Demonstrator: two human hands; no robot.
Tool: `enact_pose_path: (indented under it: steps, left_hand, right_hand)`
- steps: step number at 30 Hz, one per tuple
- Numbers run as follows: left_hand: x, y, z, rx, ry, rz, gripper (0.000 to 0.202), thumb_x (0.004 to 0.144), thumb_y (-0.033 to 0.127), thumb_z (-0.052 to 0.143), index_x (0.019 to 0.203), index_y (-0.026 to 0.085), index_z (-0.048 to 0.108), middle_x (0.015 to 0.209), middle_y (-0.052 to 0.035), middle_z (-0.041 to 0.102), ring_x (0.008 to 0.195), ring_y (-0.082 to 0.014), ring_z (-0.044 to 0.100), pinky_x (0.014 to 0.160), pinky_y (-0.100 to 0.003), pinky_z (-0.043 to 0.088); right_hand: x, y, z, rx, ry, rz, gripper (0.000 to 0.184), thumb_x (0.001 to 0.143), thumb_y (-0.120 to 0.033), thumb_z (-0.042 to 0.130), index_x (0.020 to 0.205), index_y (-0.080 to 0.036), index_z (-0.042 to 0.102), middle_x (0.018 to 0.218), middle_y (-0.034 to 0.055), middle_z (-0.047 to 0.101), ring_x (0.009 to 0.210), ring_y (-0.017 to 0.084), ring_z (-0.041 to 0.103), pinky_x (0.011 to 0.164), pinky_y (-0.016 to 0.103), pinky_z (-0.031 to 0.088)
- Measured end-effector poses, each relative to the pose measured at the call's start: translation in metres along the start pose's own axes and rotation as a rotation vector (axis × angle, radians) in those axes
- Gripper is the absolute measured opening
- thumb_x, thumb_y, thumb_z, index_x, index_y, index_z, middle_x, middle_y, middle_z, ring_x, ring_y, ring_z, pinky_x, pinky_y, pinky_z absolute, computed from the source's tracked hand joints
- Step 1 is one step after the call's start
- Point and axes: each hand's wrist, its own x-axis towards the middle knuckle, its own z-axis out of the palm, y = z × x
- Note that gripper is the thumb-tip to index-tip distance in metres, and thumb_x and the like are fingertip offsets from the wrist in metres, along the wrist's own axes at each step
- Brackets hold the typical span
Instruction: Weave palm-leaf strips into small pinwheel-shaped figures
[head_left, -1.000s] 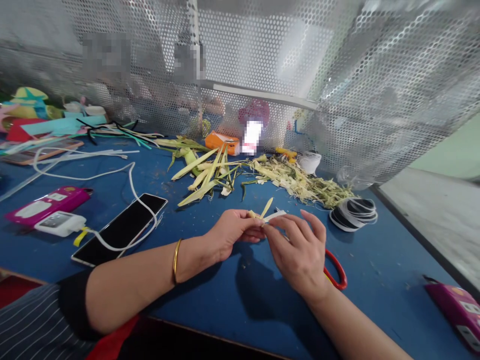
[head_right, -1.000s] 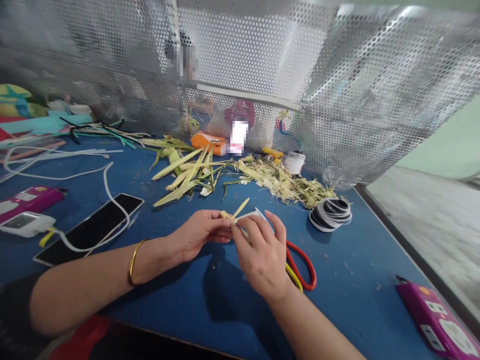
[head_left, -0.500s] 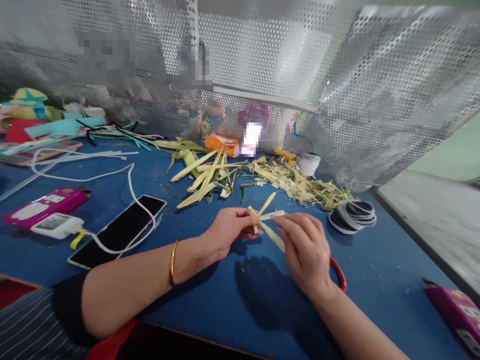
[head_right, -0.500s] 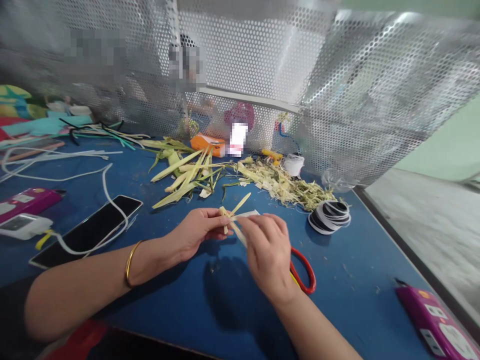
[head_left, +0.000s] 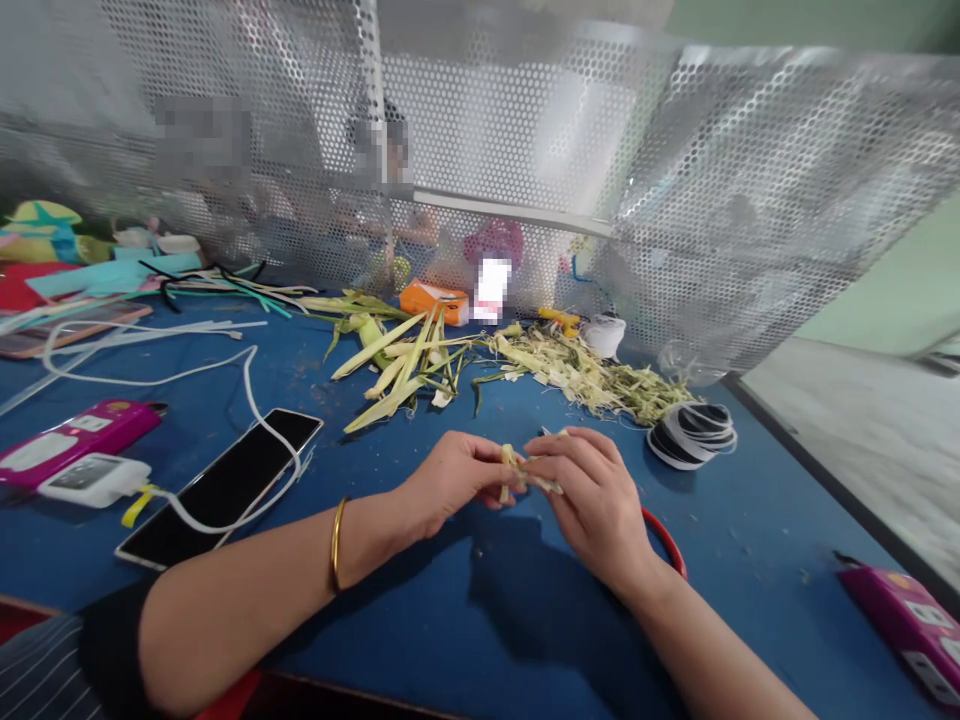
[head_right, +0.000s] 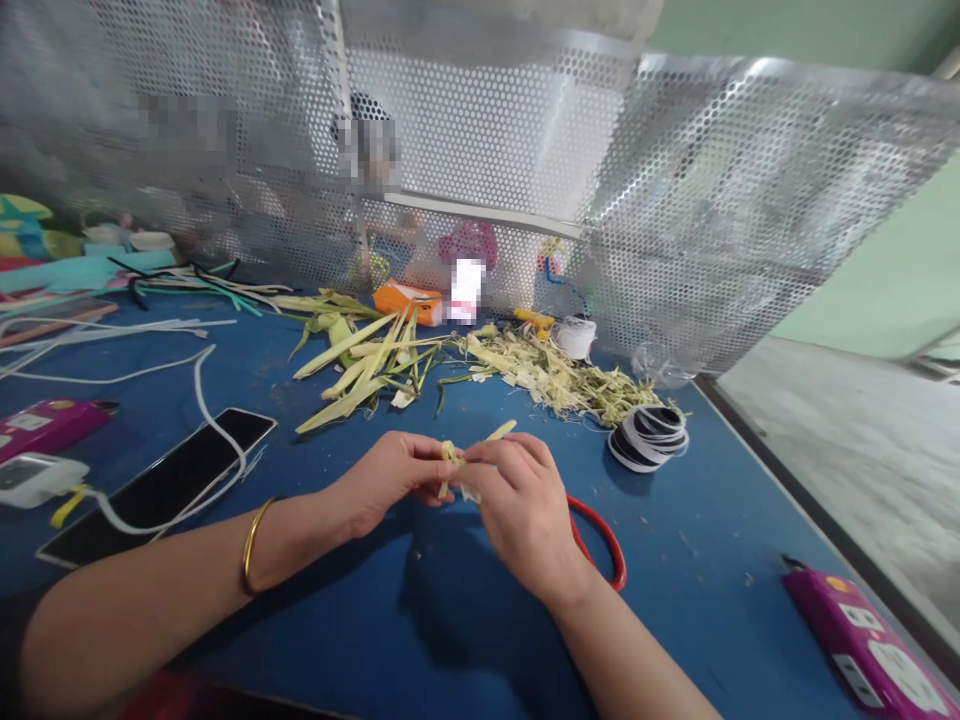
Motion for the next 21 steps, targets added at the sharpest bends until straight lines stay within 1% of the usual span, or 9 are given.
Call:
enact_pose_path:
  steps: [3, 5, 7, 9, 13, 16, 18, 19, 21]
  left_hand:
    - [-0.003, 0.001, -0.001, 0.100, -0.096, -0.013, 0.005, 0.068, 0.018, 0.072, 0.069, 0.014, 0.074, 0.065, -0.0046, 0.070, 0.055, -0.0103, 0.059, 0.059, -0.023, 0.047]
    - [-0.004, 0.002, -0.001, 0.133, -0.143, -0.019, 0.006, 0.069, 0.019, 0.070, 0.070, 0.014, 0.074, 0.069, -0.0055, 0.071, 0.056, -0.0106, 0.060, 0.062, -0.024, 0.048]
    - [-0.004, 0.003, -0.002, 0.152, -0.174, -0.014, 0.007, 0.069, 0.019, 0.070, 0.071, 0.014, 0.074, 0.070, -0.0054, 0.071, 0.060, -0.0112, 0.061, 0.065, -0.025, 0.049]
    - [-0.004, 0.002, -0.002, 0.151, -0.188, -0.020, 0.009, 0.071, 0.020, 0.069, 0.074, 0.014, 0.073, 0.072, -0.0050, 0.071, 0.065, -0.0124, 0.063, 0.068, -0.026, 0.050]
    - [-0.002, -0.004, -0.001, 0.099, -0.182, -0.030, 0.018, 0.073, 0.030, 0.071, 0.079, 0.014, 0.072, 0.070, -0.0034, 0.068, 0.068, -0.0138, 0.064, 0.071, -0.027, 0.051]
    - [-0.001, -0.009, 0.001, 0.092, -0.143, -0.004, 0.016, 0.066, 0.026, 0.077, 0.073, 0.013, 0.071, 0.064, -0.0014, 0.065, 0.063, -0.0116, 0.061, 0.068, -0.025, 0.050]
    - [0.000, -0.010, 0.002, 0.091, -0.098, 0.005, 0.014, 0.065, 0.024, 0.078, 0.072, 0.013, 0.071, 0.064, -0.0015, 0.065, 0.061, -0.0106, 0.059, 0.067, -0.024, 0.049]
    - [0.000, -0.010, 0.002, 0.083, -0.075, 0.008, 0.014, 0.066, 0.024, 0.077, 0.073, 0.013, 0.072, 0.065, -0.0018, 0.066, 0.061, -0.0103, 0.059, 0.067, -0.024, 0.049]
    - [0.001, -0.008, 0.002, 0.054, -0.029, 0.016, 0.016, 0.066, 0.025, 0.078, 0.076, 0.013, 0.074, 0.067, -0.0024, 0.067, 0.060, -0.0099, 0.058, 0.066, -0.024, 0.049]
  right_hand:
    - [-0.001, 0.003, 0.005, 0.043, -0.041, 0.108, 0.019, 0.097, -0.014, 0.044, 0.090, -0.021, 0.061, 0.092, 0.0035, 0.072, 0.084, 0.015, 0.066, 0.093, 0.035, 0.043]
    - [-0.003, 0.004, 0.008, 0.015, -0.089, 0.153, 0.019, 0.097, -0.016, 0.044, 0.087, -0.020, 0.059, 0.081, 0.0022, 0.070, 0.072, 0.015, 0.064, 0.080, 0.030, 0.044]
    - [-0.006, 0.005, 0.011, -0.032, -0.129, 0.185, 0.019, 0.098, -0.018, 0.043, 0.085, -0.019, 0.058, 0.074, 0.0013, 0.068, 0.062, 0.014, 0.061, 0.068, 0.028, 0.041]
    - [-0.008, 0.004, 0.013, -0.069, -0.157, 0.240, 0.021, 0.098, -0.020, 0.043, 0.083, -0.019, 0.057, 0.071, 0.0011, 0.067, 0.057, 0.014, 0.058, 0.062, 0.027, 0.037]
    - [-0.010, 0.001, 0.017, -0.096, -0.208, 0.424, 0.022, 0.096, -0.026, 0.046, 0.078, -0.021, 0.057, 0.058, -0.0007, 0.061, 0.052, 0.015, 0.057, 0.053, 0.026, 0.032]
    - [-0.010, -0.002, 0.019, -0.047, -0.229, 0.539, 0.023, 0.094, -0.028, 0.046, 0.074, -0.022, 0.054, 0.055, -0.0017, 0.058, 0.050, 0.015, 0.056, 0.049, 0.025, 0.028]
    - [-0.008, -0.004, 0.019, -0.007, -0.217, 0.600, 0.025, 0.094, -0.030, 0.046, 0.072, -0.022, 0.052, 0.054, -0.0020, 0.057, 0.048, 0.015, 0.054, 0.048, 0.025, 0.027]
    - [-0.007, -0.004, 0.019, 0.013, -0.204, 0.629, 0.024, 0.094, -0.032, 0.047, 0.073, -0.022, 0.053, 0.054, -0.0024, 0.056, 0.048, 0.015, 0.054, 0.048, 0.025, 0.027]
    - [-0.005, -0.003, 0.016, 0.074, -0.176, 0.686, 0.019, 0.093, -0.036, 0.050, 0.085, -0.021, 0.057, 0.055, -0.0036, 0.057, 0.048, 0.014, 0.053, 0.049, 0.025, 0.030]
